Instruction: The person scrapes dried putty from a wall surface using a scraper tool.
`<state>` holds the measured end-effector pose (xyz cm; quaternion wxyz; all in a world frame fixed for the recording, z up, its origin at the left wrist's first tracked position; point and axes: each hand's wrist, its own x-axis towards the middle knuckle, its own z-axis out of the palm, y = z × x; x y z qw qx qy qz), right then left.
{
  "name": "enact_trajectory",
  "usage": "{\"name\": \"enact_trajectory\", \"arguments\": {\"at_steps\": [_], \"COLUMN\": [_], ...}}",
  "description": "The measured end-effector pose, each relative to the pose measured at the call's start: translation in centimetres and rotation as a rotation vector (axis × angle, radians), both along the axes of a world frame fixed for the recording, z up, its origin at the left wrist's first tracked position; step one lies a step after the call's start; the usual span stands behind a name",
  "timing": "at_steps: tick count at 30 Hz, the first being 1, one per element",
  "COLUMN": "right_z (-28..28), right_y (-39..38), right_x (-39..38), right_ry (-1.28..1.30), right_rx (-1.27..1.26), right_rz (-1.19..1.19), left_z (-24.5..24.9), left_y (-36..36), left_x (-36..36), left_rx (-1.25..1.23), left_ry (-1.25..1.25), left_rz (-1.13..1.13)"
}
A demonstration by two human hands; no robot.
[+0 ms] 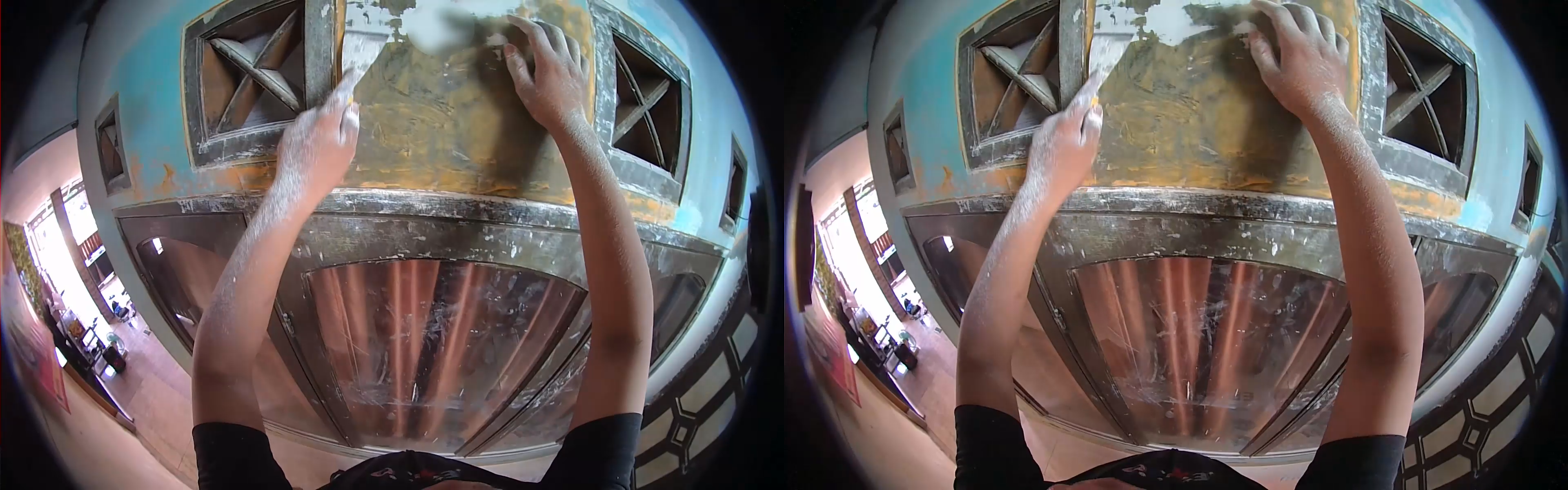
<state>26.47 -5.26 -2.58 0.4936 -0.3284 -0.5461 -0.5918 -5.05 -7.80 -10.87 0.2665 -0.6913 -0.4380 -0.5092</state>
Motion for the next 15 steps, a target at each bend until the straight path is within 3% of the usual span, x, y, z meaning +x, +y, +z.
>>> {"name": "enact_trajectory", "arguments": {"at_steps": [2, 4, 6, 11, 15], "right_z": [-0.5, -0.8, -0.7, -0.6, -0.7], "right_y": [0.6, 0.7, 0.7, 1.4, 1.5], "right_x": [-0.2, -0.4, -0.3, 0.4, 0.4], "right_ry": [0.016, 0.013, 0.051, 0.029, 0.031], "right_rx": [0.023, 0.015, 0.017, 0.052, 0.032], "right_rz": [0.001, -0.031, -0.018, 0.01, 0.036], "left_z": [1.7, 0.8, 0.0, 5.6, 5.9], "left_y": [-0.5, -1.6, -1.4, -1.5, -1.0], "left_x": [0.3, 1.6, 2.6, 2.3, 3.9], "left_rx": [0.007, -0.07, -0.089, -0.032, 0.031], "left_ry": [0.068, 0.023, 0.131, 0.116, 0.131], "left_rz": [0.191, 0.174, 0.328, 0.275, 0.303]}}
